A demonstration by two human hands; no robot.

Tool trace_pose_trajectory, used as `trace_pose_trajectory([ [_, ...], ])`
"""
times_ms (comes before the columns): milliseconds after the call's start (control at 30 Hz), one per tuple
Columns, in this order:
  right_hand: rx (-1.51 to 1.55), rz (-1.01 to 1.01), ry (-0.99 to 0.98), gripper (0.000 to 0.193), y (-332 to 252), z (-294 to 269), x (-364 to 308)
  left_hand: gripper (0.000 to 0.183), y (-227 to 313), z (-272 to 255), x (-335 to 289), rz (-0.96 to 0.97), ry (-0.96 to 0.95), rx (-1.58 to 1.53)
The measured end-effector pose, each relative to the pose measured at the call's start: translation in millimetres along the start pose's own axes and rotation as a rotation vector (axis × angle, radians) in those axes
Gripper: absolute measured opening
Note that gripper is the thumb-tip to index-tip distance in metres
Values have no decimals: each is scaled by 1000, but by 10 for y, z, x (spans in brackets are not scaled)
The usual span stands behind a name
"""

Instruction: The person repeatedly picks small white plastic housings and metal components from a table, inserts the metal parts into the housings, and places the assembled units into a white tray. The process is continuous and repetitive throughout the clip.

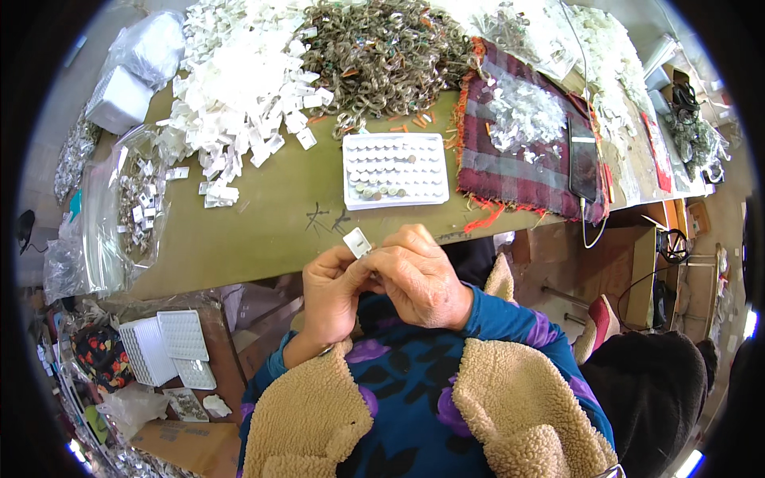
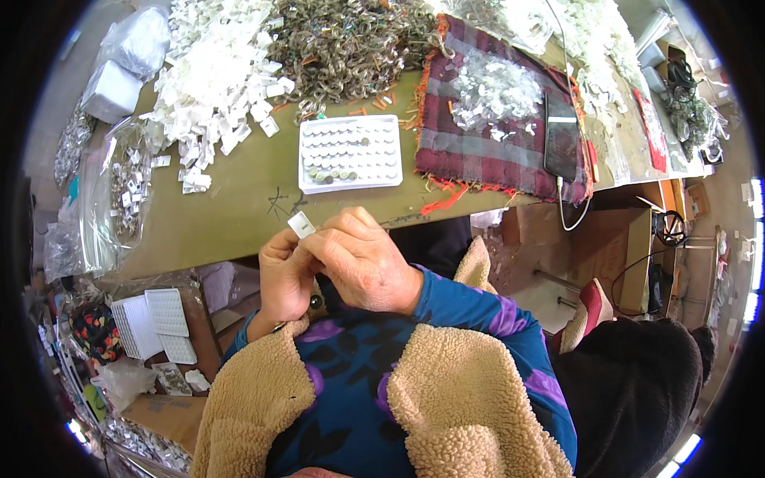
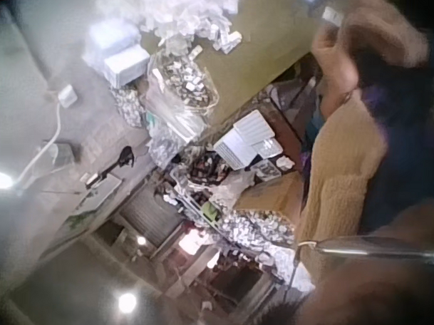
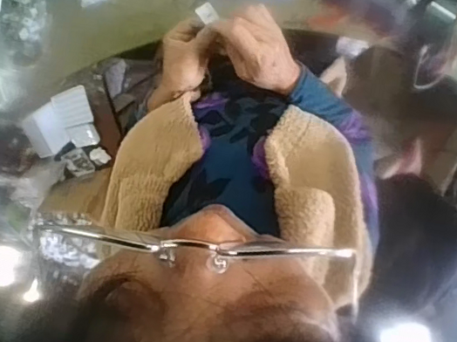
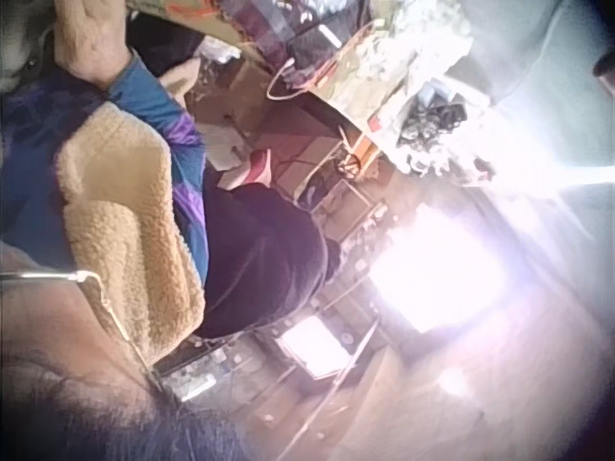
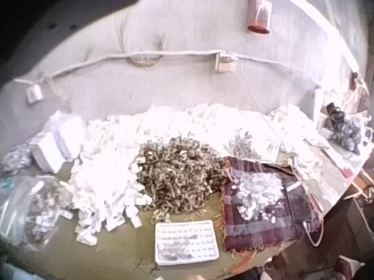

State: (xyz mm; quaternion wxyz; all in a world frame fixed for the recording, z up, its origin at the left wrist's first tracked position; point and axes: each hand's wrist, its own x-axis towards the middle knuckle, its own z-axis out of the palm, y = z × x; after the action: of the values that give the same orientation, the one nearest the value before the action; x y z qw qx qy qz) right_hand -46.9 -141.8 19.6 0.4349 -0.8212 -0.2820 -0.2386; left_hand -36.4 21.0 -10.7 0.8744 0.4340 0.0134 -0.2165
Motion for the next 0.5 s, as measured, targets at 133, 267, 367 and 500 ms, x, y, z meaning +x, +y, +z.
trace_pose_trajectory([
  [133, 190, 197, 40, 31, 62, -81, -40, 18, -6, -26, 57, -75, -30, -48],
  [267, -161, 329, 231, 21, 323, -230, 14, 25, 77, -43, 170, -101, -46, 6],
  [367, -323, 328, 149, 21, 482, -212, 80, 27, 95, 3, 249, -128, -50, 52],
  [500, -360, 324, 72, 18, 552, -190, 127, 27, 115, 27, 290, -144, -56, 59],
])
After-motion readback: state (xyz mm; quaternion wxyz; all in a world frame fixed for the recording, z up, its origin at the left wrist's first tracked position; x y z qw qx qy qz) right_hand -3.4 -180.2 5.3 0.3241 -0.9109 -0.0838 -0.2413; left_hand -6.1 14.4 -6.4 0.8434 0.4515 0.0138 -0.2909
